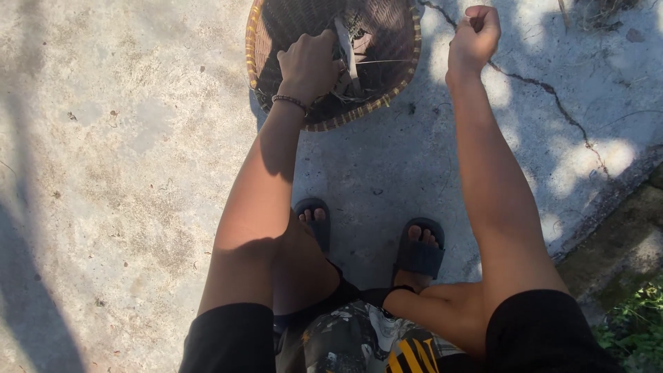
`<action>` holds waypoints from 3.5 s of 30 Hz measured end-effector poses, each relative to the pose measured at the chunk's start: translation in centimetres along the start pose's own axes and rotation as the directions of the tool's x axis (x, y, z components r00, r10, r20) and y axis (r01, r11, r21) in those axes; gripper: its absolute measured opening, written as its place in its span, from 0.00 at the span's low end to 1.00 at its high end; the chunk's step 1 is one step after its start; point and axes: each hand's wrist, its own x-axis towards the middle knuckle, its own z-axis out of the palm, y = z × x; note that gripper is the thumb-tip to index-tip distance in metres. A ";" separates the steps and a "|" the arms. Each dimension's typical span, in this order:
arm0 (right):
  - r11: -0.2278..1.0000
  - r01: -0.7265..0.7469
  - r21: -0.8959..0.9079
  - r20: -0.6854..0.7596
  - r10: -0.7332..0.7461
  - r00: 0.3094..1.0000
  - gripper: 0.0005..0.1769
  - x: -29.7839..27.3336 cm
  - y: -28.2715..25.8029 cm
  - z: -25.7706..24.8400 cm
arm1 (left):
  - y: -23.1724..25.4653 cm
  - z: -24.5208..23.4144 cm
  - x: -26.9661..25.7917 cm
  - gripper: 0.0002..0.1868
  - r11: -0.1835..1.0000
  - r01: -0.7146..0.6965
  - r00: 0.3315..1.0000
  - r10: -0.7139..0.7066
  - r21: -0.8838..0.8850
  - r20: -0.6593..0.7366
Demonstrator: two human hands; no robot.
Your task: Gathering dry grass, twigs, and small debris from the ground and placing them into a woven basket.
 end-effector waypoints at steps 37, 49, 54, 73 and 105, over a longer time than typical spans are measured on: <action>0.948 -0.007 -0.319 -0.270 -0.084 0.959 0.03 -4.9 -5.7 3.7 | 6.6 -2.8 -2.0 0.26 0.993 0.004 0.962 -0.036 0.118 0.269; 0.268 0.191 -0.944 0.283 0.365 0.887 0.18 -7.5 -9.9 7.8 | 6.7 -3.4 -2.1 0.28 0.967 0.151 0.849 -0.234 0.207 0.473; -0.003 0.485 -0.875 0.480 0.131 0.867 0.06 -6.7 -2.4 11.2 | 4.4 -3.3 -2.9 0.31 0.966 0.145 0.886 -0.222 0.212 0.407; 0.896 -0.218 0.388 0.454 0.020 0.891 0.08 -4.5 -11.3 10.6 | -1.6 -0.2 -0.4 0.12 0.856 -0.319 0.923 0.183 -0.407 -0.339; 0.969 -0.094 -0.229 0.055 0.109 0.993 0.11 -5.2 -11.0 22.1 | -3.3 0.3 3.0 0.14 0.941 -0.260 0.865 0.127 -0.216 -0.486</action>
